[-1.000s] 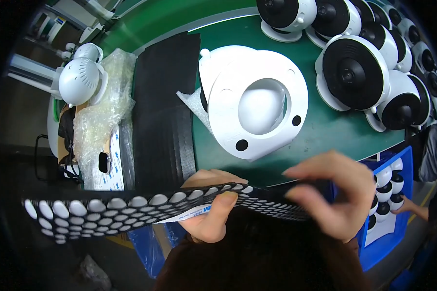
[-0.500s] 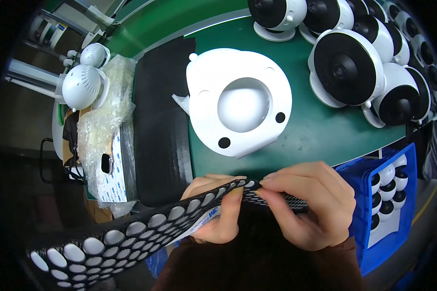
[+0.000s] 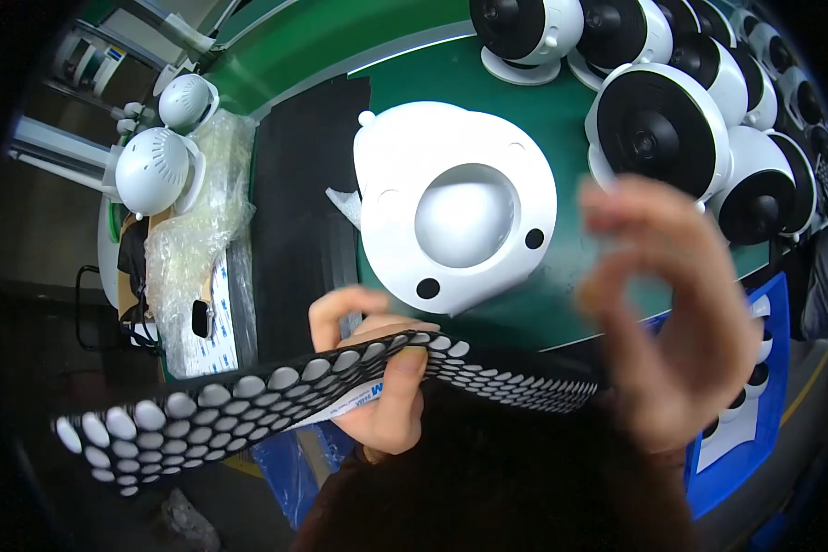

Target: Applying adhesive covers to security camera housings and organizing components on an assembly line.

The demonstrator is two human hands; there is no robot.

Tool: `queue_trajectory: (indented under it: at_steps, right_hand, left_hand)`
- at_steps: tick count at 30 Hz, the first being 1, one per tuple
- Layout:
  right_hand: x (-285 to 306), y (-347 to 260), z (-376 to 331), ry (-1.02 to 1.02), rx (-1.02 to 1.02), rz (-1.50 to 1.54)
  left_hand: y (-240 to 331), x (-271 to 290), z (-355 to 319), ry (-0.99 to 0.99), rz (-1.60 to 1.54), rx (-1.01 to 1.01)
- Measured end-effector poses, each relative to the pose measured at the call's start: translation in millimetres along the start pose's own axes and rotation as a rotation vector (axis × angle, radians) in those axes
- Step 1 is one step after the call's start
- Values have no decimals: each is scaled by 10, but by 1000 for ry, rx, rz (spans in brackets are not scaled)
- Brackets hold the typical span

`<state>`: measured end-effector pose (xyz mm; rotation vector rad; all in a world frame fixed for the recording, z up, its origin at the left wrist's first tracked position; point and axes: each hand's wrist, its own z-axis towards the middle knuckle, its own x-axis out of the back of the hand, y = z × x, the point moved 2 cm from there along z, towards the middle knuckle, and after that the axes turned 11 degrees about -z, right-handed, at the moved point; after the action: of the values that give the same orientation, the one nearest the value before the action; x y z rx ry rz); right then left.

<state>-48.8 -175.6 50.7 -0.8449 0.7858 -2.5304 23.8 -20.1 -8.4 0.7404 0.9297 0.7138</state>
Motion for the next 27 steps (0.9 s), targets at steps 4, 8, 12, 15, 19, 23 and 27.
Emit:
queue_trajectory:
  at_steps: [4,8,12,15,19,23,27]
  right_hand:
    - [-206,342,341,-199,-378,293]
    - [-230,343,412,-342,-440,297]
    - [-275,325,419,-330,-430,259]
    - [-276,301,429,-309,-405,203]
    - [-283,277,409,-245,-317,96]
    - [-270,312,460,-248,-275,60]
    - [-207,299,433,-104,-212,111]
  left_hand:
    - [-53,-15,19,67,-154,151]
    - [-56,5,24,4,-179,168]
    - [-66,10,25,-37,-239,121]
    - [-71,10,38,44,-48,81]
    - [-49,-27,40,-43,-239,114]
    - [-72,-31,60,-44,-290,83]
    - [-3,4,30,10,-223,148]
